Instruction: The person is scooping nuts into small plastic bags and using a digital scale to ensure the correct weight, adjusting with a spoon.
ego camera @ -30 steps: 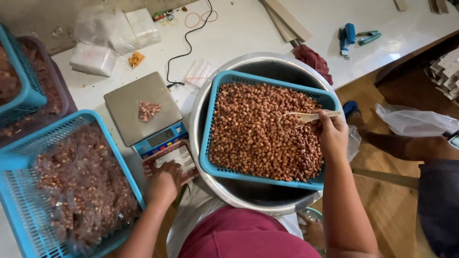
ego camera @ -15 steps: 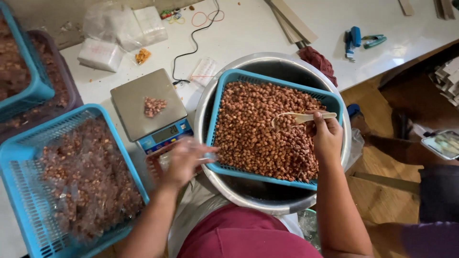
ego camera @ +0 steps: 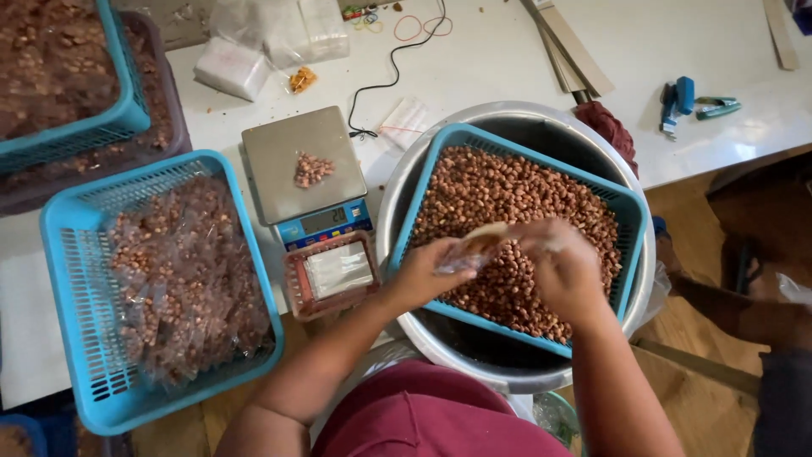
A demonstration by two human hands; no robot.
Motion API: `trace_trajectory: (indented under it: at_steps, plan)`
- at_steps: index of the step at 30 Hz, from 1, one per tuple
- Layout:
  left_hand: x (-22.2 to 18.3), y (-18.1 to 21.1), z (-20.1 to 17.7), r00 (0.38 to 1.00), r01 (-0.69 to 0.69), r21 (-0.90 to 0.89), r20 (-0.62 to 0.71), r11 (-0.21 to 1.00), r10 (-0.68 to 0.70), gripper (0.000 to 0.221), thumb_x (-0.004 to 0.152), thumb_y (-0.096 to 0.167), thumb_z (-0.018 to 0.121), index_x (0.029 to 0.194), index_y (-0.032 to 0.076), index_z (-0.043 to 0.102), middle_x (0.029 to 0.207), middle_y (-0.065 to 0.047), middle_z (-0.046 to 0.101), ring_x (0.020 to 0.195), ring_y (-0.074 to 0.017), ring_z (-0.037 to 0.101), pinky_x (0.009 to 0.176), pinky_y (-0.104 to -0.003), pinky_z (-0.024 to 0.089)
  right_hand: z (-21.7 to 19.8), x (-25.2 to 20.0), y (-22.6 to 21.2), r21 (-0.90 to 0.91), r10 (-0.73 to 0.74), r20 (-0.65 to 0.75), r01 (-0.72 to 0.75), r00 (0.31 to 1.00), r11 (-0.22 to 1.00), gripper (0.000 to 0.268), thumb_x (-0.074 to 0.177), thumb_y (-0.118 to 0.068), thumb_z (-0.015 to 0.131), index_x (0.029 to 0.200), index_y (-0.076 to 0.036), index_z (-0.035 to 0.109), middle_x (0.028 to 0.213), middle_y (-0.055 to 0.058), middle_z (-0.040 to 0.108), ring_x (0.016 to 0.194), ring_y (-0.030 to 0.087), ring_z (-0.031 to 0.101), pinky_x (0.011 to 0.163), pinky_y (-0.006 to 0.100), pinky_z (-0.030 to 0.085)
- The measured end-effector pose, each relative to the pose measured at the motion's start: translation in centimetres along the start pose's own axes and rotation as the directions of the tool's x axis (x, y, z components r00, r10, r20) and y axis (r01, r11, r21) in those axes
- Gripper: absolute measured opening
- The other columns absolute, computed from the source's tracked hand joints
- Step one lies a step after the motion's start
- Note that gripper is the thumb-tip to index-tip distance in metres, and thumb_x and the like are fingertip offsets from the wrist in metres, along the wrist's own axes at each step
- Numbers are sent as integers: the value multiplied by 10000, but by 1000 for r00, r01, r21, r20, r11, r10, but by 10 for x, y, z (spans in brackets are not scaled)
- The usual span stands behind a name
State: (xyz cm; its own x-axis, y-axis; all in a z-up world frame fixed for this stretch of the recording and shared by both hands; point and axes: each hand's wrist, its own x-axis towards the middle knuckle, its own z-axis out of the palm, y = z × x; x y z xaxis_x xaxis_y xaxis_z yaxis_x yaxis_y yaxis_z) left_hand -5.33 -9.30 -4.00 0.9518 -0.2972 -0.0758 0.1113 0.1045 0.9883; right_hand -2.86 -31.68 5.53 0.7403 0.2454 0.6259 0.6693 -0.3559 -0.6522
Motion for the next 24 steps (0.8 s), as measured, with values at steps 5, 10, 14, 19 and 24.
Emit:
trace_trajectory:
  at_steps: [5, 10, 14, 19, 24]
  plan:
    - [6, 30, 8, 997, -46, 210, 76, 977, 31, 630, 845, 329, 836, 1357, 41, 608, 1206, -231, 711, 1181, -410, 668, 963, -505, 574, -12, -19, 13, -86, -29, 68, 35, 997, 996, 359, 775, 119, 498, 905, -91, 758, 994, 122, 771, 930, 367, 733, 864, 463, 557]
    - [35, -11, -36, 961, -223, -366, 75, 904, 268, 251, 1025, -70, 491, 1200, 45, 628, 1200, -145, 705, 1078, -206, 692, 868, -343, 631, -42, -23, 6, -201, 89, -149, -118, 985, 972, 278, 956, 128, 462, 1021, 33, 715, 1012, 182, 709, 892, 316, 667, 847, 399, 521]
    - [63, -3, -143, 821, -351, 241, -386, 905, 422, 103, 1013, 142, 645, 1104, 122, 689, 1127, -61, 761, 1083, -207, 732, 992, -345, 587, -54, -46, 20, -119, 335, -363, -399, 870, 909, 177, 1221, -19, 509, 1239, 75, 658, 1031, 196, 666, 857, 199, 635, 813, 293, 528]
    - [67, -4, -235, 790, 0, 650, -466, 760, 398, 226, 1022, 205, 601, 1193, 140, 734, 1286, -96, 649, 1031, -252, 529, 855, -380, 460, -59, -62, 34, -97, 323, -325, -371, 889, 923, 199, 1258, -44, 505, 1282, 101, 640, 965, 200, 627, 820, 212, 601, 765, 316, 504]
    - [33, -18, -230, 873, 73, 969, -177, 238, 454, 594, 748, 625, 839, 1155, 212, 708, 1608, -122, 419, 1530, -384, 225, 1220, -686, 70, -62, -70, 42, -58, 319, -333, -357, 887, 932, 232, 1259, -84, 517, 1283, 122, 623, 1034, 230, 646, 824, 229, 637, 761, 319, 534]
